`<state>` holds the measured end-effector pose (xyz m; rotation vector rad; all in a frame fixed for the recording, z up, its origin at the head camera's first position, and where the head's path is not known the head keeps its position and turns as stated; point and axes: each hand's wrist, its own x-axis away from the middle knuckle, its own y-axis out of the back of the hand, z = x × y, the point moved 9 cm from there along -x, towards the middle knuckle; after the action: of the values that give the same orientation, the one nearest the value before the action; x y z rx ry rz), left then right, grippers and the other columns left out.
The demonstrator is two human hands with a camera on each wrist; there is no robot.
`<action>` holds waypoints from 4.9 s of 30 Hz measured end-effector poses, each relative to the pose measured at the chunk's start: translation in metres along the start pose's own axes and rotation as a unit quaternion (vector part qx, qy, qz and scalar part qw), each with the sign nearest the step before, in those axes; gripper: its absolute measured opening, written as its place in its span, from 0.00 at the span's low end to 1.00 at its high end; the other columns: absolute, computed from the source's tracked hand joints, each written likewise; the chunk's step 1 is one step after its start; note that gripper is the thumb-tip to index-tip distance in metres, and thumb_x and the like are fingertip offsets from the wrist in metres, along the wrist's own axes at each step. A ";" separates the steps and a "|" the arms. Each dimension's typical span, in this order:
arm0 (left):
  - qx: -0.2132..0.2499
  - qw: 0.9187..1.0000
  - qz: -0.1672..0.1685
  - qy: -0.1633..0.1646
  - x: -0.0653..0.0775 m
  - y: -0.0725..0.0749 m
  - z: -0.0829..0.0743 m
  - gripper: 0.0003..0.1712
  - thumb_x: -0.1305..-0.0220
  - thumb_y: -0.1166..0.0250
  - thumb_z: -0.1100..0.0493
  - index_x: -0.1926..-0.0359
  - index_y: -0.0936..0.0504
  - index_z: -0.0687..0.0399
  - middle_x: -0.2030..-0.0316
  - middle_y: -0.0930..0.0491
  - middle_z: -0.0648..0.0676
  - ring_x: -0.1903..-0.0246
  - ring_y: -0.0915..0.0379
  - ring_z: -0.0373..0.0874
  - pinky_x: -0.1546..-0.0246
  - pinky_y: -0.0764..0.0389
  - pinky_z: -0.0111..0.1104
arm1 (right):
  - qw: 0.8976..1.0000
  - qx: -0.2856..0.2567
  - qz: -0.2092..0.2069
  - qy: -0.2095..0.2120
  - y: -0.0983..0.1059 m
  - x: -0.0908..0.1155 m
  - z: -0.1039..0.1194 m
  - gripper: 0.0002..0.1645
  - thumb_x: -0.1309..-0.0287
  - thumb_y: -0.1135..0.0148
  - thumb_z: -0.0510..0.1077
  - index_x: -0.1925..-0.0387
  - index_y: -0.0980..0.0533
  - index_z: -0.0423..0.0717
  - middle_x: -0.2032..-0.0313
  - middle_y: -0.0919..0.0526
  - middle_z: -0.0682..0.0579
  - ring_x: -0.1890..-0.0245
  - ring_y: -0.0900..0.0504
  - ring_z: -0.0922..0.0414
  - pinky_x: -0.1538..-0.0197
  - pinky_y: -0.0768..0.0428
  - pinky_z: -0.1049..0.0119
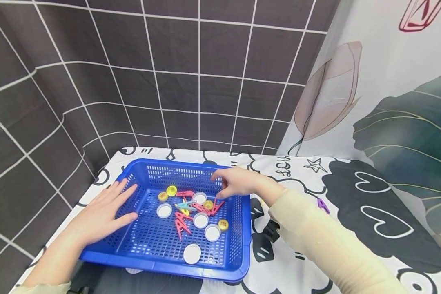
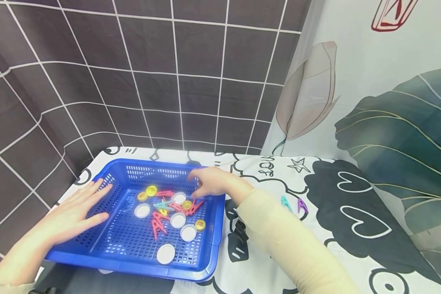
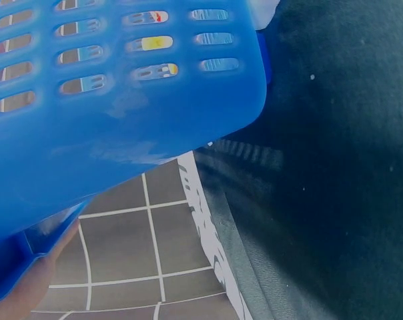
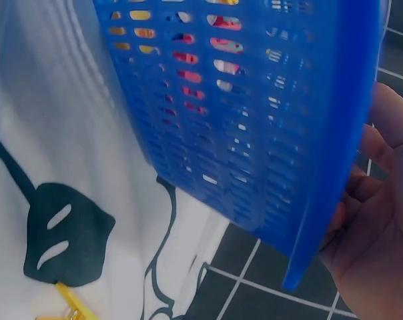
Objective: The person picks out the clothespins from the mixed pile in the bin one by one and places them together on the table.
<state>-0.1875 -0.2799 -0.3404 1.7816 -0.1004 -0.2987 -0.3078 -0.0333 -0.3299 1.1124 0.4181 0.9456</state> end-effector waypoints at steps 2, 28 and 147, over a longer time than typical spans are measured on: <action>0.000 1.000 0.002 0.000 -0.001 0.000 0.000 0.42 0.38 0.42 0.41 0.30 0.42 0.58 0.31 0.50 0.68 0.32 0.59 0.64 0.32 0.70 0.38 | 1.000 0.001 0.008 0.001 -0.004 -0.003 0.000 0.31 0.48 0.32 0.50 0.44 0.29 0.45 0.73 0.24 0.57 0.72 0.26 0.61 0.65 0.27 0.67; 0.001 1.000 0.002 0.004 0.001 -0.001 0.000 0.42 0.38 0.42 0.41 0.30 0.42 0.58 0.31 0.50 0.68 0.32 0.58 0.64 0.32 0.70 0.39 | 0.990 0.102 0.080 -0.050 -0.044 -0.026 0.002 0.33 0.50 0.30 0.54 0.43 0.28 0.51 0.47 0.22 0.50 0.46 0.25 0.53 0.41 0.30 0.57; -0.018 1.000 -0.017 0.002 0.002 -0.001 -0.003 0.41 0.39 0.41 0.40 0.31 0.39 0.56 0.31 0.48 0.67 0.33 0.55 0.64 0.31 0.63 0.42 | 0.988 0.015 0.114 -0.101 -0.066 -0.075 0.019 0.30 0.52 0.29 0.54 0.46 0.27 0.55 0.47 0.24 0.53 0.47 0.27 0.56 0.46 0.27 0.58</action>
<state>-0.1852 -0.2775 -0.3409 1.7499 -0.0623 -0.3188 -0.3083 -0.1136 -0.3929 1.2888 0.1424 1.0163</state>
